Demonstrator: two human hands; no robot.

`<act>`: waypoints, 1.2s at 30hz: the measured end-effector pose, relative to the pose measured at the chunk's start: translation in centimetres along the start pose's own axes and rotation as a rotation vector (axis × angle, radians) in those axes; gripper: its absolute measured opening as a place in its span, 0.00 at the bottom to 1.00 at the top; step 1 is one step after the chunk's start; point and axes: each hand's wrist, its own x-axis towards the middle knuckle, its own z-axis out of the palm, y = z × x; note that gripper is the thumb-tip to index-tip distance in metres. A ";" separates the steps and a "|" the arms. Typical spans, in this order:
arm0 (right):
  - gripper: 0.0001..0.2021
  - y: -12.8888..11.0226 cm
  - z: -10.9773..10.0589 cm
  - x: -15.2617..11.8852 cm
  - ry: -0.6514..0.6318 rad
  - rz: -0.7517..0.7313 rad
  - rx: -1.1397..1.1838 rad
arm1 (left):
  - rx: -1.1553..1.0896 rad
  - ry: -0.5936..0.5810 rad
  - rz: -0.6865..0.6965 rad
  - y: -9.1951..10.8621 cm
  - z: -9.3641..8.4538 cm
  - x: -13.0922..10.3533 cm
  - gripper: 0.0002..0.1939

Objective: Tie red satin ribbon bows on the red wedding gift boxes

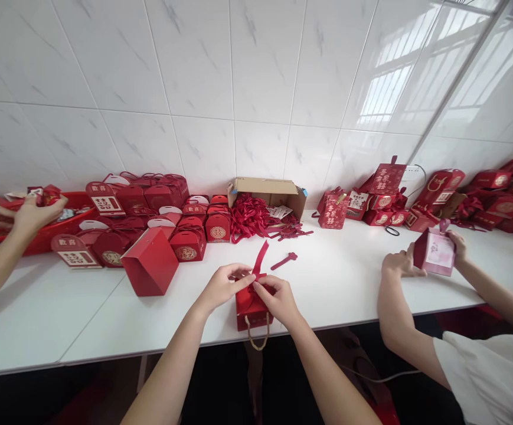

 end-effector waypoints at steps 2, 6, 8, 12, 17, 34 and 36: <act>0.10 0.2 0.1 -0.1 0.021 0.025 0.019 | -0.015 0.017 -0.016 -1.2 0.2 -0.8 0.14; 0.09 0.8 0.7 -0.3 0.089 0.068 0.045 | -0.047 0.103 0.018 -2.5 1.0 -1.8 0.11; 0.07 1.0 0.9 -0.3 0.115 0.066 0.051 | -0.055 0.139 0.053 -2.8 1.4 -2.1 0.09; 0.08 0.9 1.0 -0.4 0.123 0.026 0.029 | -0.067 0.181 0.117 -3.1 2.3 -2.4 0.06; 0.08 0.3 0.7 -0.6 0.097 -0.061 -0.044 | -0.094 0.297 0.171 -4.1 3.3 -2.3 0.04; 0.09 1.1 0.9 -0.5 0.124 0.002 -0.145 | -0.046 0.269 0.161 -4.1 3.2 -2.6 0.09; 0.09 1.3 0.8 -0.4 0.116 0.033 -0.140 | -0.040 0.266 0.164 -4.1 3.2 -2.7 0.09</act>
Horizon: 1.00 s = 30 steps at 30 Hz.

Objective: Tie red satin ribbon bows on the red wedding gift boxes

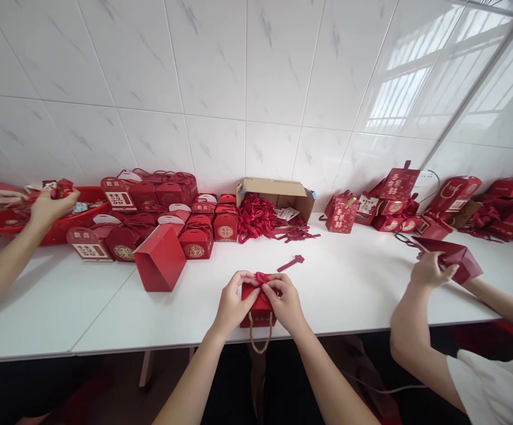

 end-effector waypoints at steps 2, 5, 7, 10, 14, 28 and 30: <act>0.10 0.1 -0.2 0.1 -0.010 0.024 -0.005 | 0.002 -0.006 0.012 0.0 0.0 -0.1 0.07; 0.12 0.0 -0.4 0.1 -0.052 0.104 0.037 | 0.010 -0.032 0.033 0.2 -0.1 -0.3 0.04; 0.13 -0.2 -0.4 0.0 -0.097 0.181 0.134 | 0.016 -0.047 0.037 0.2 0.0 -0.3 0.05; 0.13 -0.5 -0.1 -0.6 -0.092 0.233 0.265 | 0.013 -0.049 0.031 0.0 0.2 -0.2 0.07; 0.14 -0.6 0.0 -1.7 -0.029 0.212 0.285 | -0.008 -0.067 0.018 -0.6 0.2 0.1 0.07; 0.08 -0.4 -3.7 0.9 -0.230 -0.112 -0.081 | 0.069 -0.268 0.009 0.9 -2.3 0.9 0.07; 0.07 -1.3 -4.2 0.9 -0.226 -0.144 -0.135 | 0.083 -0.274 0.020 0.9 -2.5 1.1 0.07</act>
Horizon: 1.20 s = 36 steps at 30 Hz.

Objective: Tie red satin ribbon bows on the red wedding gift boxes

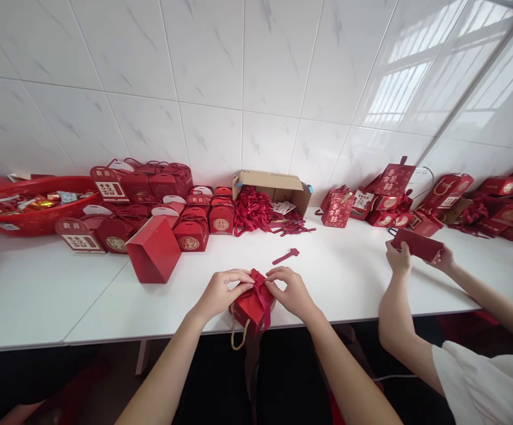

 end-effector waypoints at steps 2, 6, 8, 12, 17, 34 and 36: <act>0.07 -0.9 -1.0 -0.4 -0.037 -0.024 -0.043 | 0.018 -0.008 0.008 0.0 -0.1 0.1 0.07; 0.10 -2.0 -3.2 -0.9 -0.284 -0.103 -0.101 | 0.059 -0.022 0.023 0.2 -0.1 0.2 0.07; 0.08 -2.2 -3.6 -0.3 -0.314 -0.156 -0.127 | 0.081 -0.026 0.028 0.4 -0.2 0.2 0.08; 0.19 -1.8 -2.9 1.7 -0.351 -0.221 -0.104 | 0.131 -0.039 0.035 0.9 -0.5 0.1 0.08; 0.15 -1.4 -2.1 2.2 -0.398 -0.317 -0.153 | 0.200 -0.072 0.052 1.4 -1.1 0.1 0.08; 0.19 1.1 -0.9 0.9 -0.405 -0.445 -0.180 | 0.346 -0.287 0.086 2.2 -2.9 2.3 0.11; 0.20 1.5 -0.9 1.0 -0.411 -0.436 -0.166 | 0.353 -0.326 0.094 2.2 -2.8 2.2 0.10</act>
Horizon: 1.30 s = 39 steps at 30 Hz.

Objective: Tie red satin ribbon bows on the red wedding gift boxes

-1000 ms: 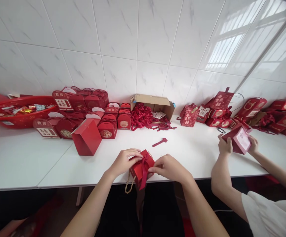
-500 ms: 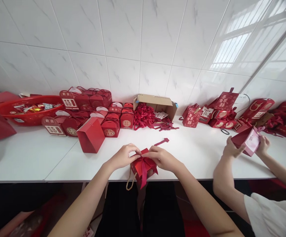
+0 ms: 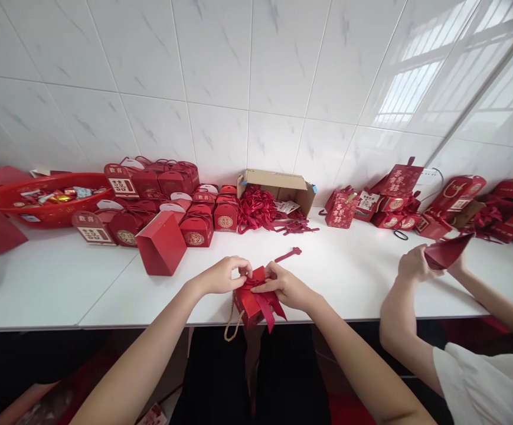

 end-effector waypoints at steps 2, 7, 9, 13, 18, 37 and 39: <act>0.21 0.3 0.1 0.0 -0.004 -0.007 0.007 | 0.017 -0.024 0.002 0.0 0.1 0.0 0.09; 0.22 0.6 0.3 0.1 -0.002 -0.020 0.021 | 0.070 -0.069 -0.022 -0.2 0.5 0.1 0.05; 0.21 0.7 0.4 0.0 0.004 -0.020 0.031 | 0.087 -0.081 -0.025 -0.2 0.5 0.3 0.04; 0.19 0.9 0.6 -0.1 0.013 -0.033 0.069 | 0.100 -0.102 -0.007 0.0 0.4 0.8 0.03; 0.19 1.0 0.5 -0.1 0.031 -0.045 0.105 | 0.035 -0.170 0.056 -0.2 0.0 1.2 0.05; 0.18 1.0 0.9 -0.2 0.101 -0.081 0.175 | -0.133 0.041 -0.024 -0.6 0.6 0.1 0.12; 0.18 1.0 0.9 -0.2 0.110 -0.093 0.169 | -0.172 0.105 -0.045 -0.4 1.2 0.0 0.12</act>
